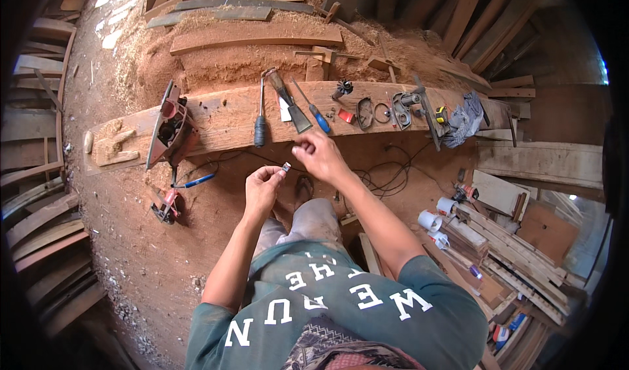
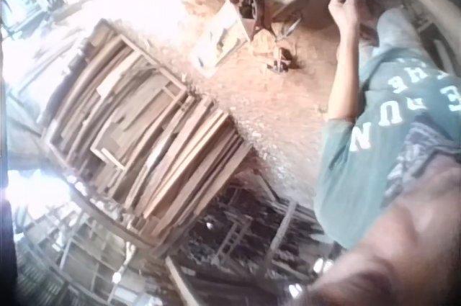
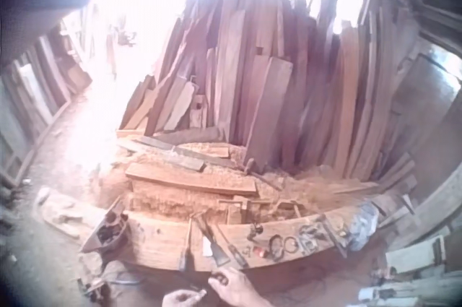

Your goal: The person disassembles and reassembles components of an electric planer on a wooden workbench, using a screwdriver to adjust screws and a wooden mallet to tap parts into place.

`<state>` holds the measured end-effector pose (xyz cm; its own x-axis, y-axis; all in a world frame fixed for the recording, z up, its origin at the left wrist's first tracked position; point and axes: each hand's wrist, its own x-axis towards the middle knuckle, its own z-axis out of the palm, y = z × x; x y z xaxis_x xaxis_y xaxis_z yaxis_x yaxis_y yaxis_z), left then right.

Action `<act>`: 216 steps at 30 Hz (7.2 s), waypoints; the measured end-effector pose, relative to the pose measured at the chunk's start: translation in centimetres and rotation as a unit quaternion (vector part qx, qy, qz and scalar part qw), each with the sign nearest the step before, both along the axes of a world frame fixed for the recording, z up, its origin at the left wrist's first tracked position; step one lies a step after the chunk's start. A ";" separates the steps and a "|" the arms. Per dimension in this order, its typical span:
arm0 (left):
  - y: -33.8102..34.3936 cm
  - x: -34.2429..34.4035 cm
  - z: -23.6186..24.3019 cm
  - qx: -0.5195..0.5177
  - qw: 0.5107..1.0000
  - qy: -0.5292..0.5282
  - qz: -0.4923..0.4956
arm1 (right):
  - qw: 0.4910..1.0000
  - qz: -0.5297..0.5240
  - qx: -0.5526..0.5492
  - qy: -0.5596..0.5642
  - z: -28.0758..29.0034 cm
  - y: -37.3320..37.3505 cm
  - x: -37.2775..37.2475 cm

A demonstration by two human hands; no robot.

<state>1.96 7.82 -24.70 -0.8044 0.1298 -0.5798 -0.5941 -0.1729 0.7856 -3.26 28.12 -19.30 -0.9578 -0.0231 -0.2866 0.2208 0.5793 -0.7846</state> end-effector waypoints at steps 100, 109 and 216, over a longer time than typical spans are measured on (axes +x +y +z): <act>12.4 -6.7 -11.7 -0.263 0.949 -0.010 0.175 | 0.979 0.087 -0.077 0.167 -12.7 3.6 -3.7; 11.4 -6.3 -12.0 -0.279 0.951 0.001 0.131 | 0.970 0.097 -0.038 0.222 -12.6 3.2 -4.2; -9.3 -0.5 21.7 -0.106 0.964 0.244 -0.026 | 0.955 0.131 -0.222 0.150 16.1 -9.2 1.9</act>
<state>1.50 -1.50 -3.00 -0.9836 0.0979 -0.1517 -0.1483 0.0416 0.9881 -1.38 18.96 -3.20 -0.9398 -0.3289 0.0930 -0.1592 0.1804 -0.9706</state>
